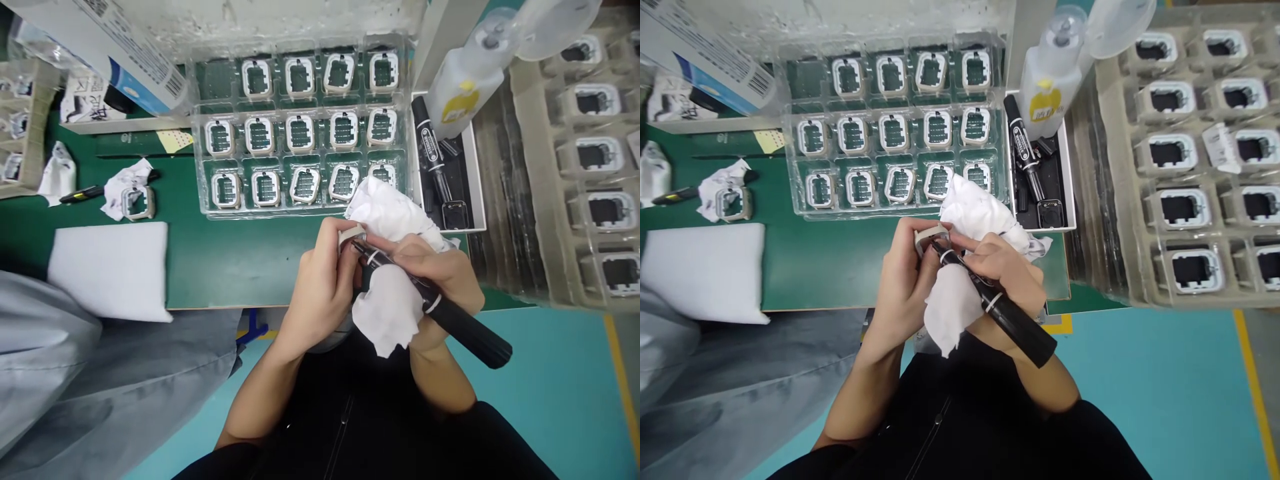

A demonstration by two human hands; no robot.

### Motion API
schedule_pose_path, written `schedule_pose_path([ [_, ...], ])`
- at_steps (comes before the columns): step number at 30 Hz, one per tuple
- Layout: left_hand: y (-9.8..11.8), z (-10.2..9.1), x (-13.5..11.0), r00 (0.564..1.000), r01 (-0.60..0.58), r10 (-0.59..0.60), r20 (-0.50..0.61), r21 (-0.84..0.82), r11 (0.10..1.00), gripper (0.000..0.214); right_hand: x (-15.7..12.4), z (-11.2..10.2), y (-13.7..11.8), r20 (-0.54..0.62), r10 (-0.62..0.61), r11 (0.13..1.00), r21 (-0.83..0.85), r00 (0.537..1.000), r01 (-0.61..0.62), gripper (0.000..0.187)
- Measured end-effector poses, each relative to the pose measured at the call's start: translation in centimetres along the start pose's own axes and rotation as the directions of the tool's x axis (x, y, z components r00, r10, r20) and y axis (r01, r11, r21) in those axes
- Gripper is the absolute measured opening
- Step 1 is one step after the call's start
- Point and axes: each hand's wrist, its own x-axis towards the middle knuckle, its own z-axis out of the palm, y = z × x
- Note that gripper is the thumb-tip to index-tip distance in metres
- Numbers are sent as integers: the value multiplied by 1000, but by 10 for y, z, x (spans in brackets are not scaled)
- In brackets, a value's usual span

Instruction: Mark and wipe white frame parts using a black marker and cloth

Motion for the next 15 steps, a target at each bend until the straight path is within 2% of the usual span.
schedule_pose_path([
  [3,2,1,2,1000,-14,14,11,12,1000,10,1,2,-2,-92,-37,996,72,995,44,11],
  [4,3,1,2,1000,-15,15,13,11,1000,10,2,1,-1,-91,-31,996,86,995,39,10],
  [11,5,2,1,1000,-12,11,16,24,1000,10,0,-10,8,-18,-37,999,24,999,37,12],
  [15,5,2,1,1000,-25,24,6,33,999,10,0,-16,11,71,-49,996,72,996,44,9],
])
